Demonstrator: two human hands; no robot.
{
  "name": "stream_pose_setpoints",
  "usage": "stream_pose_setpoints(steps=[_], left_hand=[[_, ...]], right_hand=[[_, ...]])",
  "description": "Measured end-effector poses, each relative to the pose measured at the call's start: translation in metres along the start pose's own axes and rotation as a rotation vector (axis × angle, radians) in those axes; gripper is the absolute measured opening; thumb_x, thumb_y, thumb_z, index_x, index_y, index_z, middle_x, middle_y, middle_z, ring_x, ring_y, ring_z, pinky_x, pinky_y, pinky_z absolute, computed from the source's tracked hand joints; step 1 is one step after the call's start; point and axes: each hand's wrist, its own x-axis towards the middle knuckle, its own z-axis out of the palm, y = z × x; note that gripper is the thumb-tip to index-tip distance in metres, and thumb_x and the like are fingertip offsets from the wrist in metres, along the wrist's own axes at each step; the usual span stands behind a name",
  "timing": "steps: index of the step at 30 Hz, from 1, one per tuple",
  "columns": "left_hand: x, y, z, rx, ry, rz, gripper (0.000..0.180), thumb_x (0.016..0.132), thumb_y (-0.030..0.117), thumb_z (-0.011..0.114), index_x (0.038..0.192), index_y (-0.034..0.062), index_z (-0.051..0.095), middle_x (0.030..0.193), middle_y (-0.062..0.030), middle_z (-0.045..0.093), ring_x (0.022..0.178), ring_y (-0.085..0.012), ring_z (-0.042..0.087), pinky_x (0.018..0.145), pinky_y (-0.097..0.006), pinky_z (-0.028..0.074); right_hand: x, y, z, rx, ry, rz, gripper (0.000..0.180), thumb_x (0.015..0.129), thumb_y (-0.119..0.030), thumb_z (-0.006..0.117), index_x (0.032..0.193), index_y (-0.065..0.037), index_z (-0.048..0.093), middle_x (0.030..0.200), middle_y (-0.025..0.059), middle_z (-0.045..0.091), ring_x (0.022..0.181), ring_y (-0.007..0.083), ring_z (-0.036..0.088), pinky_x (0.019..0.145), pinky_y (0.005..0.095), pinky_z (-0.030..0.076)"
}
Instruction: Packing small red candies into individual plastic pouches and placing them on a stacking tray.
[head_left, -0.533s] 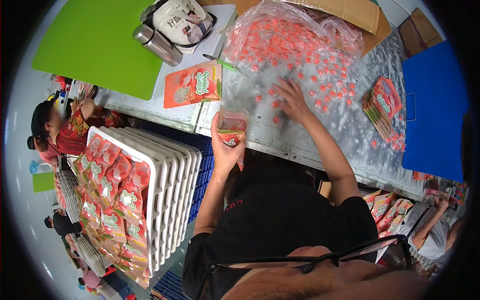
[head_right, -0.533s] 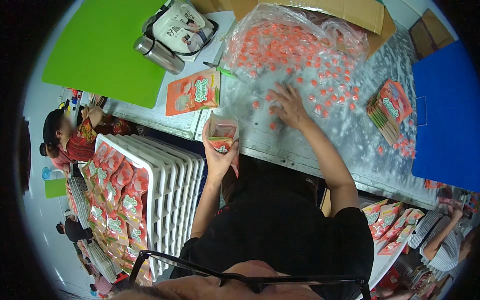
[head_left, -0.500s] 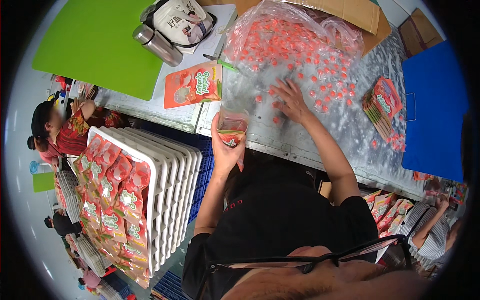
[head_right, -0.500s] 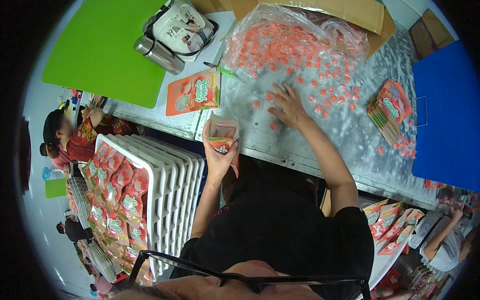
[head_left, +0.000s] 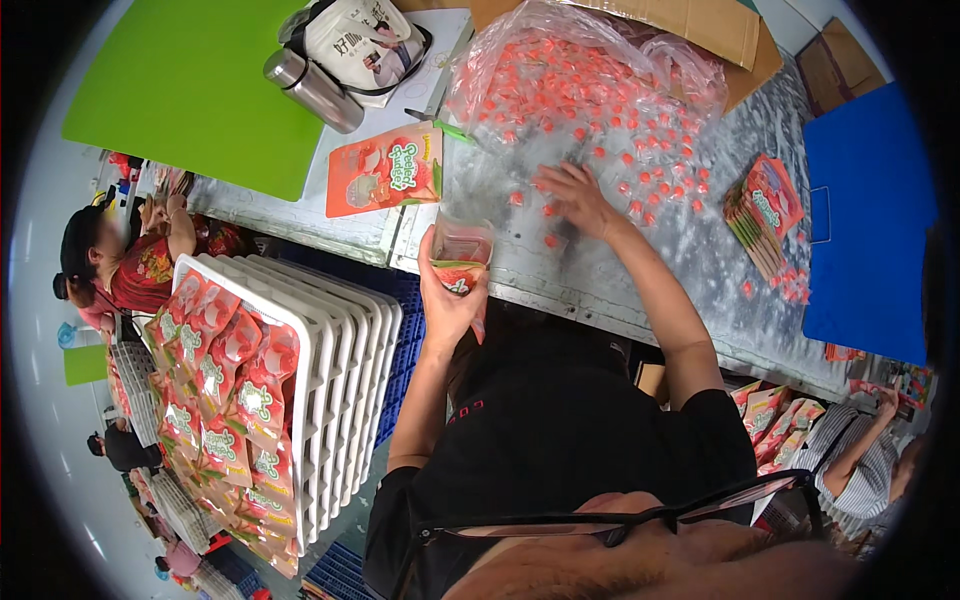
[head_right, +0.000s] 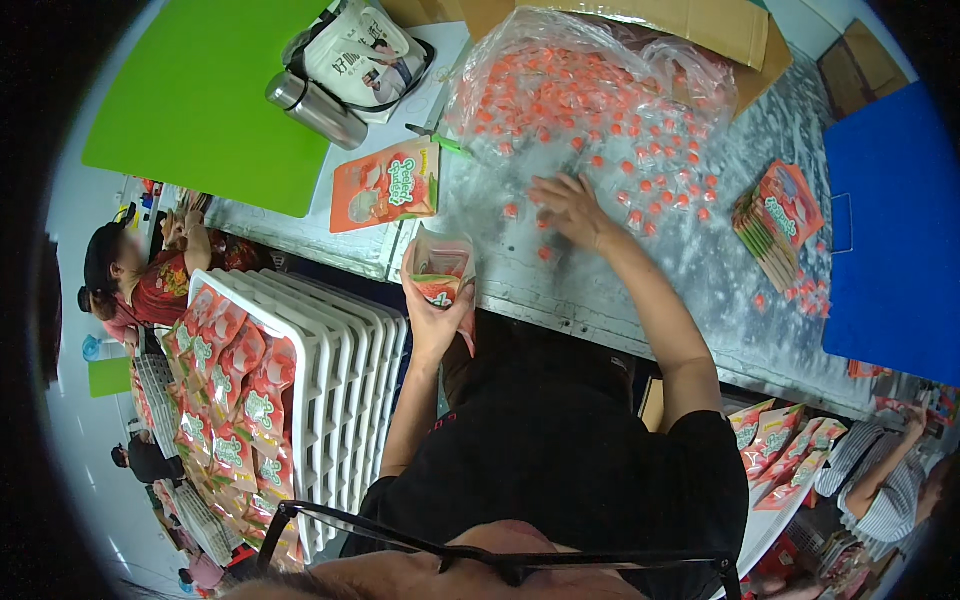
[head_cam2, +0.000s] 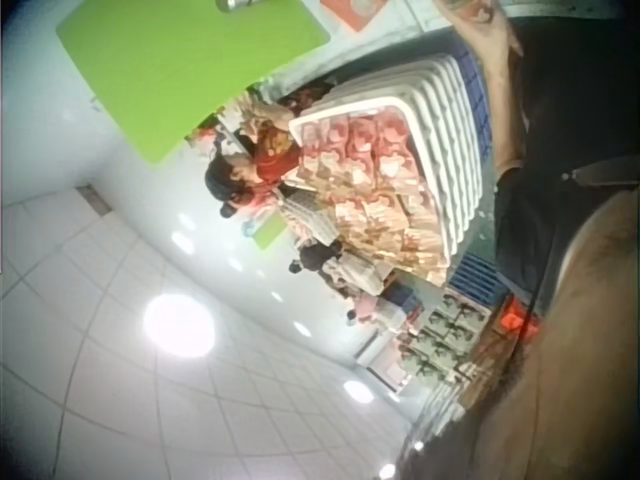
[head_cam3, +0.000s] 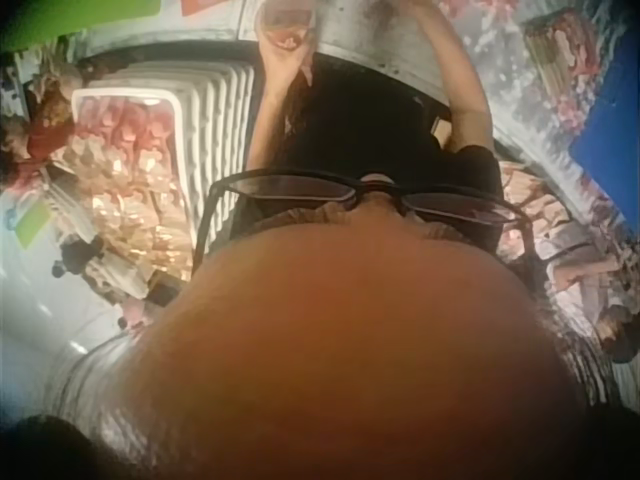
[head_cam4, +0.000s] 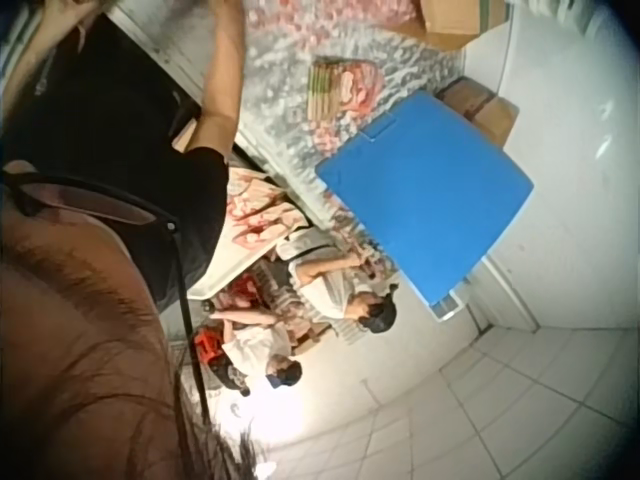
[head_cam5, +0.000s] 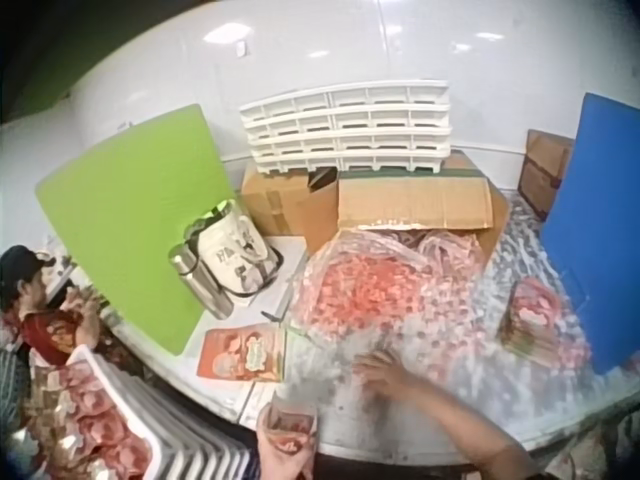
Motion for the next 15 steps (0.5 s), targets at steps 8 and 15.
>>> stream_pose_setpoints(steps=[8,15], left_hand=[[0.0,-0.004,-0.001,0.092,0.008,0.092,0.099,0.077,-0.005,0.079,0.161,0.0027,0.026,0.134,-0.0216,0.059,0.114,-0.024,0.064,0.097,-0.037,0.054],[0.0,-0.002,0.005,0.046,-0.021,0.065,0.1,0.074,-0.005,0.081,0.159,0.0026,0.029,0.136,-0.0216,0.059,0.115,-0.0269,0.065,0.099,-0.038,0.054]], right_hand=[[-0.036,-0.056,0.011,-0.212,0.136,-0.193,0.064,0.086,-0.048,0.078,0.138,-0.015,0.059,0.147,0.0087,0.054,0.147,0.0397,0.036,0.122,0.0618,0.028],[-0.039,-0.039,0.025,-0.123,0.297,-0.333,0.026,0.083,-0.022,0.083,0.095,-0.011,0.063,0.098,0.0061,0.061,0.096,0.0318,0.059,0.085,0.0405,0.052]])
